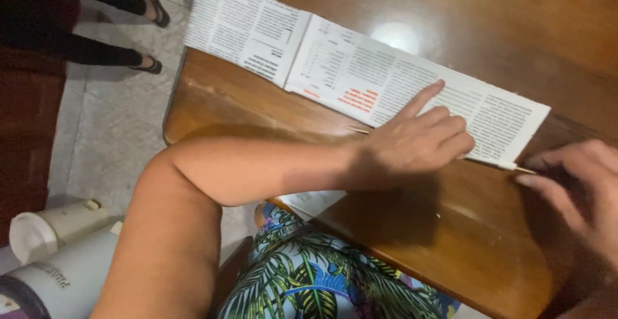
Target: Rolling a strip of newspaper tightly around a thin rod and securing the end with glue to create a craft stick.
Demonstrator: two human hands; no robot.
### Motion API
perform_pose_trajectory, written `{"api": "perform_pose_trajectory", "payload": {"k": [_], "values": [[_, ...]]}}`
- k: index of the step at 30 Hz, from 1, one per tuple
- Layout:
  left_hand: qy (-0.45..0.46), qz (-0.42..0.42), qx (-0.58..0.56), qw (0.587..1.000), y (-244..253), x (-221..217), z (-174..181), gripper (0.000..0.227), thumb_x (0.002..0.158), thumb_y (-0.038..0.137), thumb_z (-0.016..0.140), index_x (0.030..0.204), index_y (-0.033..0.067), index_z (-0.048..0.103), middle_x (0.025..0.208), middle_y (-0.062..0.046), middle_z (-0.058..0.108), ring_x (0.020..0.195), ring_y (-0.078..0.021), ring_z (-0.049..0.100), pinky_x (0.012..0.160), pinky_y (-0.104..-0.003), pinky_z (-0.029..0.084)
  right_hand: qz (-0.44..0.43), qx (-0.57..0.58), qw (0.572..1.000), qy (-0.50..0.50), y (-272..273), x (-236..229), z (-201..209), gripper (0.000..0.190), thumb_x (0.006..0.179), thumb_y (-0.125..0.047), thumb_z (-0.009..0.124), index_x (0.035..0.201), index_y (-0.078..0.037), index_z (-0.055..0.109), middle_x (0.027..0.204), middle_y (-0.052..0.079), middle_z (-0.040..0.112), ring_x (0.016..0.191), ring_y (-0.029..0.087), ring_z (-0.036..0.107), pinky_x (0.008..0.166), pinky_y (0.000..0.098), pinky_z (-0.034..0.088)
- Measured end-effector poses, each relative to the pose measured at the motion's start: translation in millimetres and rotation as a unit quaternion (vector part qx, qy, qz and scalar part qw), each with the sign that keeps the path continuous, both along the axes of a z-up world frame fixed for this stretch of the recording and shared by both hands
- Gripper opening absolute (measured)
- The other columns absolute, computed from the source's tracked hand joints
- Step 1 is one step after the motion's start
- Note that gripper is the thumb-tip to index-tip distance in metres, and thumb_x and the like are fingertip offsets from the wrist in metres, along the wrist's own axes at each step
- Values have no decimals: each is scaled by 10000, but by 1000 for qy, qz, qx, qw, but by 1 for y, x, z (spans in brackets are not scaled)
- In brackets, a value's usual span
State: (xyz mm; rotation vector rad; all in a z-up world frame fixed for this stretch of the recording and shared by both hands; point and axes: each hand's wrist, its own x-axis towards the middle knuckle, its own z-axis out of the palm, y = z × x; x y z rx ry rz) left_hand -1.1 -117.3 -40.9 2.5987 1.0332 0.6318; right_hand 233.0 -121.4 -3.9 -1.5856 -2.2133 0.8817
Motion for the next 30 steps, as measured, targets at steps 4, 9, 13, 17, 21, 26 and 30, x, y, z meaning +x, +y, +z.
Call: {"api": "perform_pose_trajectory", "payload": {"k": [4,9,13,17,21,26,30], "values": [[-53,32,83,995,-1,-1,0,99,900,10,492,837,83,518,782,-57,478,714,-204,456,1035,-547,295,106,78,990,-49,3,-24,13,324,730,-266,716,949,-35,655,889,91,617,850,248,573,824,340,432],[-40,21,4,999,-2,-1,11,51,888,85,473,854,80,511,788,-49,524,725,-176,498,1057,-553,270,108,99,987,-61,3,-22,-1,166,855,-177,681,907,-27,635,876,99,609,814,265,565,790,353,429],[-34,-18,-96,995,1,-4,23,104,832,124,462,877,62,533,802,-72,544,770,-209,546,1074,-601,179,76,69,993,-54,1,-6,-22,172,860,-155,692,939,-9,647,923,135,596,867,280,558,869,365,420],[-94,-28,-90,991,-5,-18,43,104,842,27,500,937,24,542,842,-88,571,828,-208,568,1087,-590,198,13,39,999,-9,-18,-25,-12,95,962,-76,617,913,5,624,905,152,545,911,289,467,909,367,335],[130,132,-37,982,-18,-48,61,605,532,364,729,1074,179,535,1218,-16,516,1126,-198,515,993,-504,412,-43,-27,996,70,-19,-28,-5,174,1011,-38,509,874,68,531,884,168,450,816,243,431,805,328,323],[-37,280,-351,893,34,-142,62,557,757,140,628,1266,41,424,1398,-160,326,1302,-347,271,1030,-476,275,-27,-181,972,148,-1,-30,-7,438,848,-317,388,494,-85,274,499,-29,222,487,96,209,445,279,117],[83,76,-187,976,50,-205,45,879,686,468,826,1339,87,377,1399,-188,247,1294,-367,193,1033,-549,171,-125,-205,954,179,-13,12,-53,376,852,-288,436,569,-64,330,477,8,292,396,99,242,373,260,117]]}}
